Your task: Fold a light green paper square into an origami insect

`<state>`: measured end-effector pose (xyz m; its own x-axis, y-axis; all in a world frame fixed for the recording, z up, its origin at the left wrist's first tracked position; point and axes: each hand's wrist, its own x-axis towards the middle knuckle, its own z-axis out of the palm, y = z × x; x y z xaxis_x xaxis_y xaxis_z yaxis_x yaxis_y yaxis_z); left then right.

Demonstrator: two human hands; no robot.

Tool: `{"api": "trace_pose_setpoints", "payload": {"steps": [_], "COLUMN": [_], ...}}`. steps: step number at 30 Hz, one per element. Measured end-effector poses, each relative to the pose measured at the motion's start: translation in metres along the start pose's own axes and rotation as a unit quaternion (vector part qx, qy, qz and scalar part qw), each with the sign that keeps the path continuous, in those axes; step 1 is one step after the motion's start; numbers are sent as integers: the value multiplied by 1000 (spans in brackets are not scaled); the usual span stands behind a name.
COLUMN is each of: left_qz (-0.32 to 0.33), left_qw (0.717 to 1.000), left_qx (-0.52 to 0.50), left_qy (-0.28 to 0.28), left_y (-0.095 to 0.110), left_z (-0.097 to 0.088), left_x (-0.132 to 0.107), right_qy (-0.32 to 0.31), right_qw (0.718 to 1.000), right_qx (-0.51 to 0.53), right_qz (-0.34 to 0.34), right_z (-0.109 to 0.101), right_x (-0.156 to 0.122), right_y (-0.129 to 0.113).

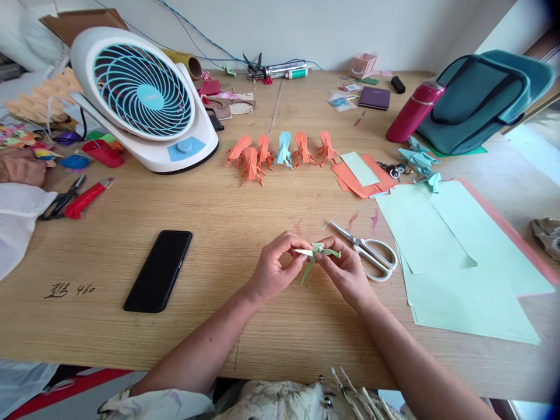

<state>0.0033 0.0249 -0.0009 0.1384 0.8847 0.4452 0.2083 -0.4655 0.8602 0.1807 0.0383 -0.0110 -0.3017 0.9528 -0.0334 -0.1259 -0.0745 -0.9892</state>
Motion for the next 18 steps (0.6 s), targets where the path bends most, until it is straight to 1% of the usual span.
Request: {"api": "trace_pose_setpoints", "payload": {"steps": [3, 8, 13, 15, 18], "left_qz": [13, 19, 18, 34, 65], "left_qw": [1000, 999, 996, 994, 991], "left_qx": [24, 49, 82, 93, 106], "left_qy": [-5, 16, 35, 40, 47], "left_y": [0, 0, -2, -3, -3], "left_z": [-1, 0, 0, 0, -1], "left_x": [0, -1, -3, -3, -2], "right_qy": [6, 9, -26, -38, -38], "right_qw": [1000, 998, 991, 989, 988], "right_qx": [-20, -50, -110, -122, -119], "right_qz": [-8, -42, -67, -76, -87], "right_z": [1, 3, 2, 1, -1], "right_x": [-1, -2, -4, -4, -5], "right_y": [0, 2, 4, 6, 7]}}
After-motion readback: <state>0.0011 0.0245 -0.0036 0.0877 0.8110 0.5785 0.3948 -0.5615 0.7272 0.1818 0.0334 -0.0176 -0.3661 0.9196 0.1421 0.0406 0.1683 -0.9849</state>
